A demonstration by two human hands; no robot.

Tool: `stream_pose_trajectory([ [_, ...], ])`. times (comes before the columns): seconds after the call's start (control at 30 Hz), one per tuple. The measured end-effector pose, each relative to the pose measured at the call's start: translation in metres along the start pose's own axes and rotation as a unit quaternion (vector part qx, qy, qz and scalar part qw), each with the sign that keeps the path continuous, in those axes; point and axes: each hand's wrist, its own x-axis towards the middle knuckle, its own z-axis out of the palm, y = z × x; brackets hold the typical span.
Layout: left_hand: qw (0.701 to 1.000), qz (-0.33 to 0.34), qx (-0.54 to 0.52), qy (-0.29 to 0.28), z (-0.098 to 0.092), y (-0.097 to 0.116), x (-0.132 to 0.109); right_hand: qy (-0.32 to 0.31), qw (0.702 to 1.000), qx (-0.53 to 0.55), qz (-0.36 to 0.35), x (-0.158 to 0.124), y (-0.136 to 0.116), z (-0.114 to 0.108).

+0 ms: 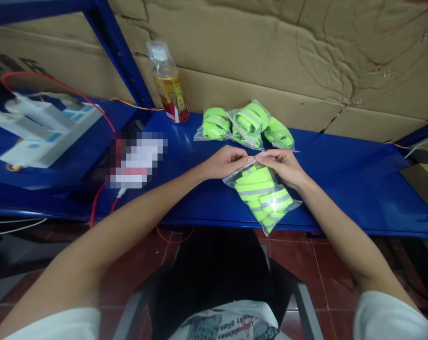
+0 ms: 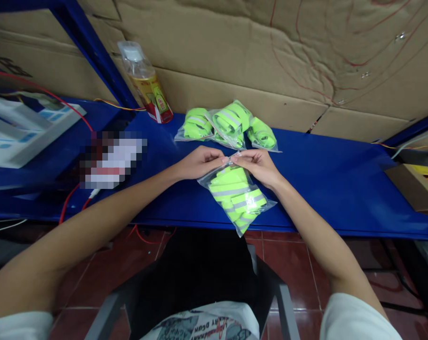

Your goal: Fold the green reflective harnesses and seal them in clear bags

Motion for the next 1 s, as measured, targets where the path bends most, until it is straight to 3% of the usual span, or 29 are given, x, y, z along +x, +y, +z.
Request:
stream_pose_trajectory([
  [0.3,0.982,0.068,0.173,0.019,0.001,-0.006,0.0,0.011,0.998,0.009,0.053,0.006,0.011,-0.001],
  [0.43,0.976,0.066,0.207,0.032,0.001,-0.005,0.0,0.029,0.999,-0.032,0.032,0.005,0.007,-0.001],
  [0.67,0.992,0.022,0.111,0.057,0.005,-0.002,-0.001,0.054,0.993,-0.102,-0.03,0.002,0.003,0.001],
  [1.0,0.995,0.021,0.088,0.046,0.009,-0.006,-0.001,0.071,0.982,-0.144,-0.095,0.001,0.012,0.004],
])
